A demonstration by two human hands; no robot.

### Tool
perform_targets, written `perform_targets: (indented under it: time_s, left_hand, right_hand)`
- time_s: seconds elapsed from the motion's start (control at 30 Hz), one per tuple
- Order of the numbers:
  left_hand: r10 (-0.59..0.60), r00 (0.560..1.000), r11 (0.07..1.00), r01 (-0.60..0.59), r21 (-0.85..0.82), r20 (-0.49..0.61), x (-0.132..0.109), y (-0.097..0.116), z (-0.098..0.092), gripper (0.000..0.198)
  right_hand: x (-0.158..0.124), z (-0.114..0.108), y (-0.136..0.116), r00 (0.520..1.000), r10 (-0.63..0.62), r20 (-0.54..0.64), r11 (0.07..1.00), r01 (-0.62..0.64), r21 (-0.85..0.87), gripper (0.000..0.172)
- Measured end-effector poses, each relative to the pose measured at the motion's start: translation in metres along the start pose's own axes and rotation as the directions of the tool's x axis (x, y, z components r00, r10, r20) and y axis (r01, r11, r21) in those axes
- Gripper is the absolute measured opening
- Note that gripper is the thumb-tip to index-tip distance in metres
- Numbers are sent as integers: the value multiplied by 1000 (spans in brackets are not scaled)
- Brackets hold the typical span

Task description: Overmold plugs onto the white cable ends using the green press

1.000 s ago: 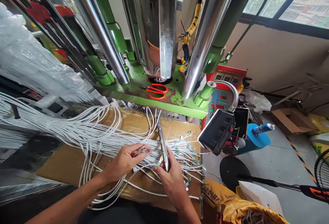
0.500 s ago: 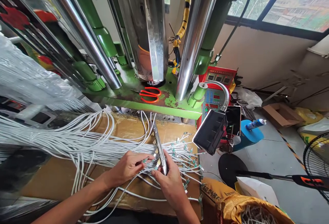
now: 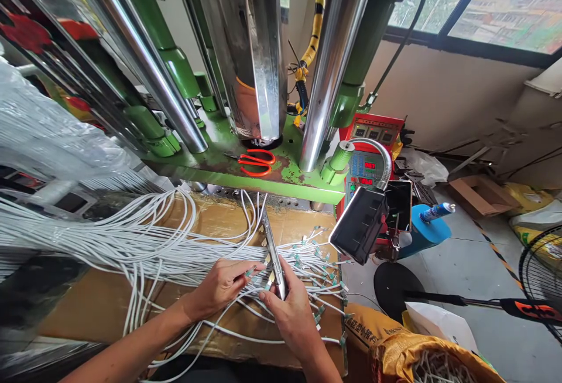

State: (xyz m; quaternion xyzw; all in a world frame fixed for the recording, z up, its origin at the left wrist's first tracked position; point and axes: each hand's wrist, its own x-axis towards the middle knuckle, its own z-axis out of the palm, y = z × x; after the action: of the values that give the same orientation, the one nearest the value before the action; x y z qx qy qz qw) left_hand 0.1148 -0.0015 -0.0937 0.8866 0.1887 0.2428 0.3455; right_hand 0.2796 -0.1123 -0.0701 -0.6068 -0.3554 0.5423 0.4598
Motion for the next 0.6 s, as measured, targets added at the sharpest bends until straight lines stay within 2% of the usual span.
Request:
perform_targets:
  time_s: [0.07, 0.13, 0.2, 0.27, 0.3, 0.37, 0.5, 0.6]
  left_hand:
    - [-47, 999, 999, 46, -25, -6, 2, 1, 3, 25]
    - [-192, 980, 974, 184, -130, -52, 3, 5, 6, 19]
    - [-402, 902, 882, 336, -330, -156, 3, 8, 9, 25]
    - [-551, 797, 779, 384, -496, -249, 2, 11, 9, 34]
    - [-574, 768, 764, 379, -522, -283, 2, 12, 7, 32]
    - [-568, 771, 781, 395, -484, -288, 1, 13, 2, 27]
    - [-575, 808, 764, 473, -439, -128, 5, 17, -12, 31]
    - [-528, 846, 773, 442, -455, -76, 11, 22, -17, 27]
  right_hand:
    - [0, 0, 1, 1000, -11, 8, 999, 11, -30, 63]
    - [0, 0, 1, 1000, 0, 19, 999, 1, -33, 61]
    - [0, 1, 0, 1000, 11, 15, 1000, -11, -18, 61]
    - [0, 1, -1, 1000, 14, 0, 1000, -14, -2, 62]
    - [0, 2, -2, 1000, 14, -7, 1000, -14, 6, 62]
    - [1, 2, -3, 1000, 5, -12, 1000, -5, 20, 61]
    - [1, 2, -5, 999, 22, -25, 999, -22, 24, 62]
    - [1, 3, -8, 997, 66, -29, 998, -65, 23, 66]
